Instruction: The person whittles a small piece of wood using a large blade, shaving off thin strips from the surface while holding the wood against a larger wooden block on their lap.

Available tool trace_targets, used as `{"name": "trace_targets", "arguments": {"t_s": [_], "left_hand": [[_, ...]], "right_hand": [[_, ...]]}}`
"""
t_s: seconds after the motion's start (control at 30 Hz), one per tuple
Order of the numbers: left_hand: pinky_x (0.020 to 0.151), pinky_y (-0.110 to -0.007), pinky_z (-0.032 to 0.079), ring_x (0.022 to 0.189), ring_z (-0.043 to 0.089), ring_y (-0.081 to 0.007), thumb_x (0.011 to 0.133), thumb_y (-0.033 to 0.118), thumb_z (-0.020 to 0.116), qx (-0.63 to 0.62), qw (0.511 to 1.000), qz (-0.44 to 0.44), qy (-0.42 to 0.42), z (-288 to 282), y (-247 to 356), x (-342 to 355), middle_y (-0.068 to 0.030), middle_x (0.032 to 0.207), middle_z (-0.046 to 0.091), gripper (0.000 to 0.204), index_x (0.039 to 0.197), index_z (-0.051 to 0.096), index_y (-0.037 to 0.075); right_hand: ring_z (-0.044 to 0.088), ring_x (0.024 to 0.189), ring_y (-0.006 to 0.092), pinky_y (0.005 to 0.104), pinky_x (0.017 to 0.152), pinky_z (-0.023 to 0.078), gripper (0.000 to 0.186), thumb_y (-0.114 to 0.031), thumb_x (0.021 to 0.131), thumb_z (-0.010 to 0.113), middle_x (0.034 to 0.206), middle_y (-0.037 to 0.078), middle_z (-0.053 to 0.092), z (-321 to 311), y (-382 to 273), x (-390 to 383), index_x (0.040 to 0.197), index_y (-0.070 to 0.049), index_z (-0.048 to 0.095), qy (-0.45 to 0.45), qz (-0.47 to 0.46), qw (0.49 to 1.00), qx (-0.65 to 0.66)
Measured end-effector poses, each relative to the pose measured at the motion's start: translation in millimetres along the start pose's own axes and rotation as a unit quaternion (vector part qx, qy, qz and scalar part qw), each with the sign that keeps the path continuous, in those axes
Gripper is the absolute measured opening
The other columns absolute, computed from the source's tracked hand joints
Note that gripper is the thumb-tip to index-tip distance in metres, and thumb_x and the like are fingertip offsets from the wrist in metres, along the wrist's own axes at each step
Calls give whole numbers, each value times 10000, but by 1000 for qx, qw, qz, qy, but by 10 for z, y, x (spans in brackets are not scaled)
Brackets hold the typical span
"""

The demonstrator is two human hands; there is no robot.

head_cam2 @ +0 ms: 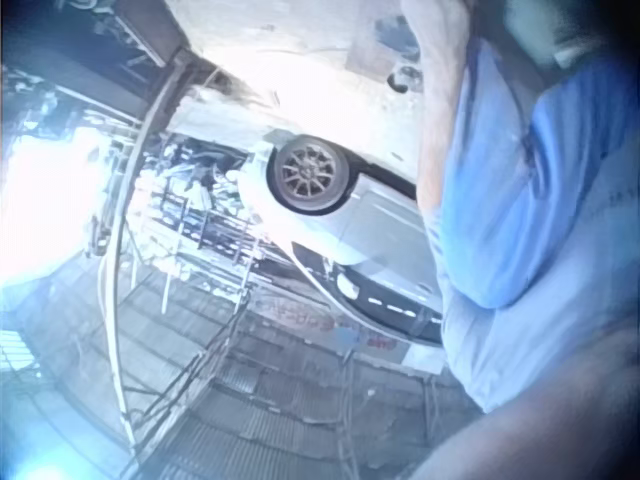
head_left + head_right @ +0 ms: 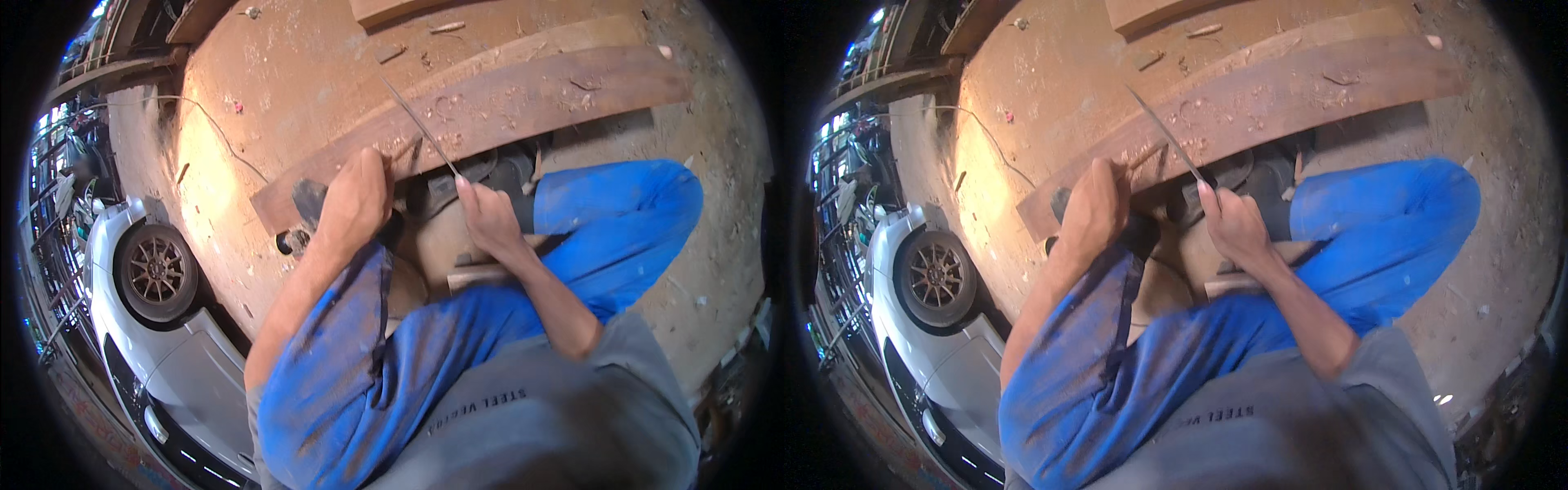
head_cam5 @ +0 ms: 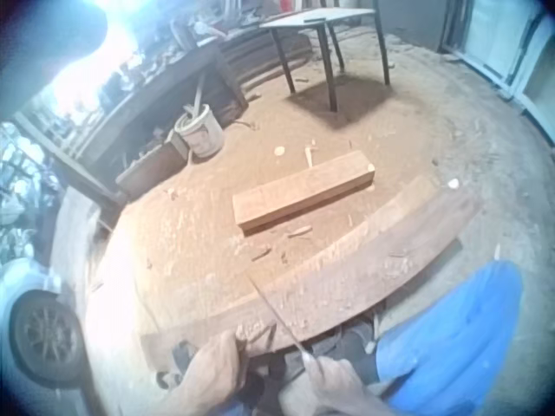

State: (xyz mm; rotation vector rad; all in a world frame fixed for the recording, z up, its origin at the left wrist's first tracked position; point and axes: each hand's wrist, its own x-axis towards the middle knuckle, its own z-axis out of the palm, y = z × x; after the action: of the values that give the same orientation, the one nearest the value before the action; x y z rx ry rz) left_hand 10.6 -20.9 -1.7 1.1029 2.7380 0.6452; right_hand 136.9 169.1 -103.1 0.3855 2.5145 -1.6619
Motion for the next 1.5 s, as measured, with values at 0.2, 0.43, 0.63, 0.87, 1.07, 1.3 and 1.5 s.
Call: {"name": "trace_targets", "arguments": {"t_s": [0.2, 0.43, 0.63, 0.87, 1.07, 1.3, 1.5], "left_hand": [[650, -511, 484, 734, 588, -431, 934, 26, 618, -2, 1000, -17, -18, 14, -4, 17, -218, 780, 544, 152, 955, 475, -20], [659, -509, 487, 747, 595, -433, 945, 31, 612, -9, 1000, -12, -11, 41, -3, 36, -220, 789, 546, 144, 962, 478, -20], [664, -512, 489, 744, 596, -439, 941, 32, 616, -13, 999, -34, -31, 19, 4, 48, -223, 784, 549, 146, 959, 480, -16], [629, -506, 488, 746, 608, -433, 935, 30, 628, 1, 999, -36, -20, 27, -43, 88, -229, 780, 568, 168, 933, 465, -12], [636, -506, 494, 756, 614, -436, 937, 32, 632, 4, 1000, -16, -25, 32, 20, 52, -227, 799, 577, 170, 932, 467, -12], [698, -481, 512, 817, 635, -426, 908, -32, 649, 27, 997, 3, -67, -28, 75, 101, -225, 872, 624, 170, 992, 502, -33], [729, -473, 507, 865, 592, -388, 866, 9, 602, 21, 997, 13, -71, -31, 29, 73, -184, 901, 554, 151, 965, 488, -1]], "right_hand": [[590, 599, 479, 517, 510, 412, 379, -263, 1070, 556, 614, 236, 538, -394, -904, 43, 787, -13, 539, -37, -46, 987, 151], [601, 596, 472, 508, 500, 424, 375, -268, 1044, 607, 603, 241, 538, -109, -320, 39, 778, -13, 538, -52, 7, 998, 43], [624, 646, 507, 574, 547, 449, 446, -319, 1052, 578, 664, 287, 596, -392, -901, -18, 743, 2, 578, -19, -39, 985, 167], [615, 719, 517, 567, 598, 458, 376, -299, 1047, 583, 704, 279, 600, -304, -543, 185, 816, -3, 588, -3, -26, 996, 84], [632, 769, 523, 548, 620, 482, 464, -353, 1051, 565, 753, 311, 618, -147, -304, 59, 783, 25, 600, -74, 51, 994, 60], [616, 720, 522, 562, 598, 458, 450, -337, 1062, 545, 733, 294, 613, -381, -649, 93, 793, 18, 608, -50, -10, 990, 130], [530, 630, 495, 486, 547, 401, 457, -310, 1079, 516, 663, 269, 498, -339, -671, 157, 780, 35, 547, -46, -10, 989, 139]]}}
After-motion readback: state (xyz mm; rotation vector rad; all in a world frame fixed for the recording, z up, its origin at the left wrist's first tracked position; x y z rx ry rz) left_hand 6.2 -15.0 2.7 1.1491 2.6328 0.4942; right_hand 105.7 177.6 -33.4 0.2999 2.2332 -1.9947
